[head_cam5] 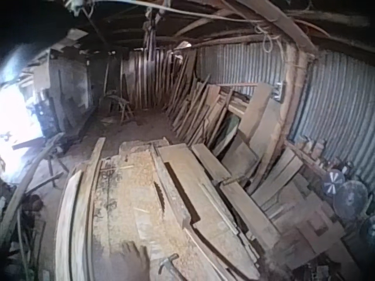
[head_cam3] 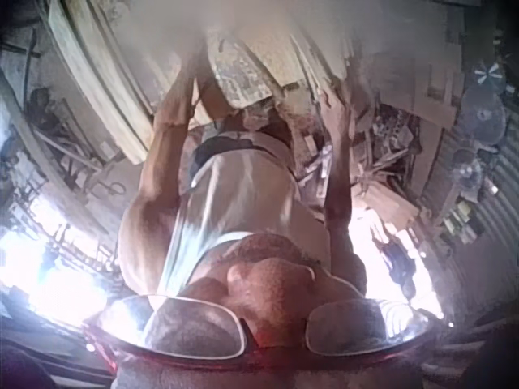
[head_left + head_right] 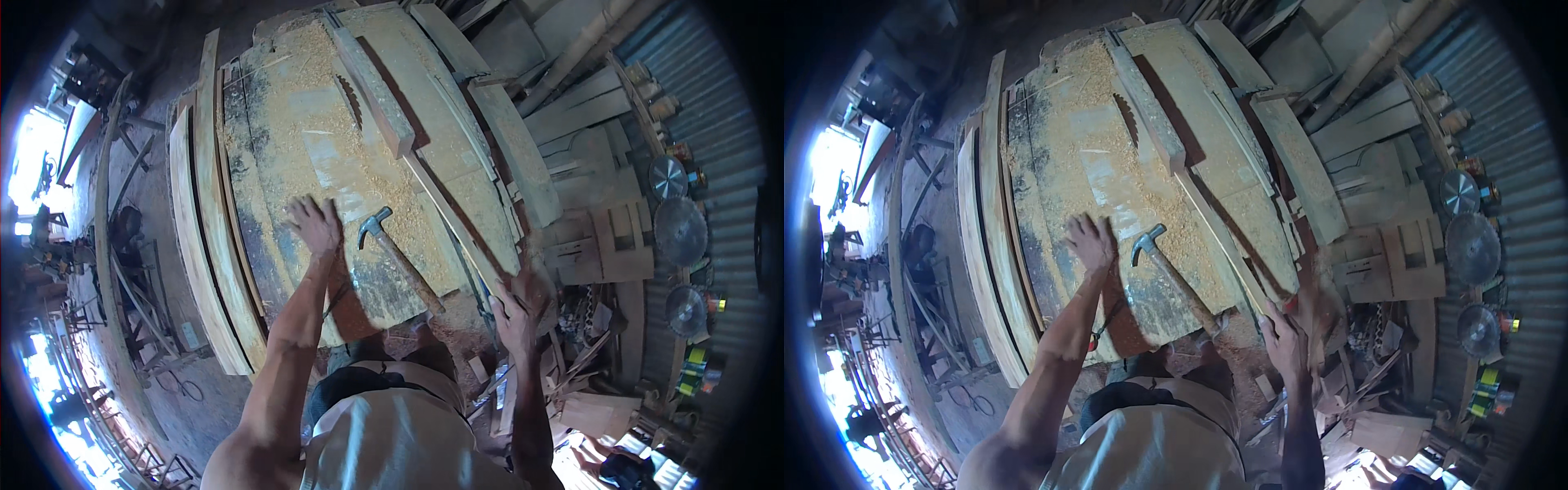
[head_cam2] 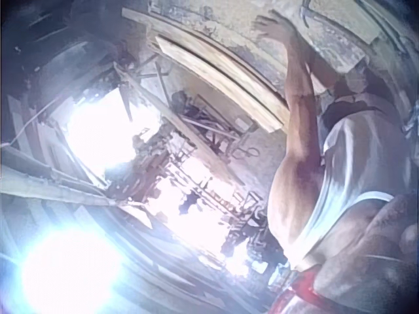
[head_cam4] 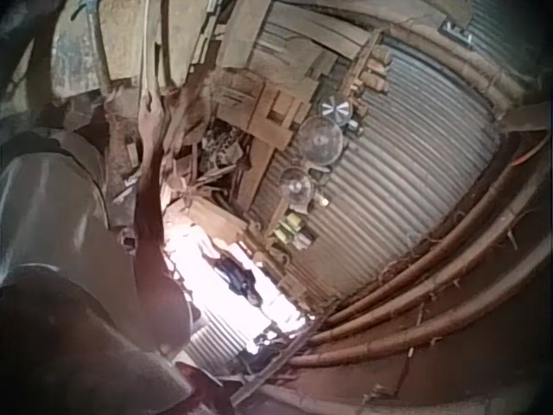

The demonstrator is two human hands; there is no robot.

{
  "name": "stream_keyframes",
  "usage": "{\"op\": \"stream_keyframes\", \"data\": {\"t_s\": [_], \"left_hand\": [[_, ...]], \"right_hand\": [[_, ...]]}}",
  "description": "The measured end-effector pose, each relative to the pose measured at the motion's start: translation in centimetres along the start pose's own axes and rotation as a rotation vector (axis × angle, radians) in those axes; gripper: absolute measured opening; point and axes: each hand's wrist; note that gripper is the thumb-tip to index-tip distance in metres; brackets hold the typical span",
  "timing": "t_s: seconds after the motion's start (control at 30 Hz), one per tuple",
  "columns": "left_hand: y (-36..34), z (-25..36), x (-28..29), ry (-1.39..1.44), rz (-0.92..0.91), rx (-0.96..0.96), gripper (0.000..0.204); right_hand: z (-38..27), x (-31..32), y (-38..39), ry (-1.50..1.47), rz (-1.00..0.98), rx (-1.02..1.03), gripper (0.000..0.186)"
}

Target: The recorder uses a hammer, a chisel, and a table saw to work with lumber in a woodshop.

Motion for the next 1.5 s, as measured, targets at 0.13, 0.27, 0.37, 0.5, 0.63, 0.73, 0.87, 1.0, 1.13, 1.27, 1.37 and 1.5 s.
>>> {"op": "stream_keyframes", "data": {"t_s": [0.13,0.27,0.37,0.5,0.63,0.73,0.87,1.0,1.13,1.27,1.37,1.5], "left_hand": [[2.9,5.4,0.6,0.423,-0.230,-0.436,0.056],[6.0,7.2,1.3,0.382,-0.133,-0.399,0.046],[5.6,4.2,2.6,0.377,-0.311,-0.261,0.045],[4.3,-2.9,5.8,0.382,-0.354,-0.143,0.040],[3.6,-10.1,10.4,0.532,-0.248,-0.050,0.040],[3.8,-13.9,13.3,0.501,-0.149,-0.016,0.040],[4.9,-17.3,15.5,0.674,-0.039,-0.035,0.032],[5.2,-19.8,16.0,0.728,-0.061,-0.003,0.026],[4.4,-19.0,14.1,0.689,-0.123,0.033,0.034],[2.2,-15.2,10.8,0.397,-0.122,-0.050,0.039],[0.4,-12.5,8.8,0.354,-0.153,-0.005,0.046],[0.9,-10.1,7.6,0.205,-0.099,-0.027,0.049]], "right_hand": [[1.9,-1.5,1.9,0.020,-0.043,0.004,0.047],[3.6,-8.6,-2.2,0.106,0.015,0.115,0.051],[4.6,-15.5,-2.0,0.084,0.113,0.211,0.050],[6.0,-18.4,3.6,-0.001,-0.254,0.044,0.052],[6.7,-18.0,1.2,0.051,-0.075,0.117,0.048],[6.2,-18.8,-3.3,0.038,0.210,0.207,0.044],[5.0,-18.8,-3.5,-0.099,-0.272,0.278,0.041],[3.0,-17.8,-4.6,-0.040,0.095,0.237,0.046],[-0.9,-18.6,-11.4,-0.022,0.208,0.145,0.053],[-5.1,-19.7,-18.0,-0.089,0.062,0.010,0.055],[-7.3,-20.0,-23.2,-0.034,0.125,0.138,0.057],[-7.5,-21.1,-26.2,0.274,0.310,0.275,0.066]]}}
Point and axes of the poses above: each hand's wrist, its own y-axis away from the middle knuckle, its own x-axis out of the back of the hand, z = x × y, and after that the axes turned 1 degree about -z, right-handed
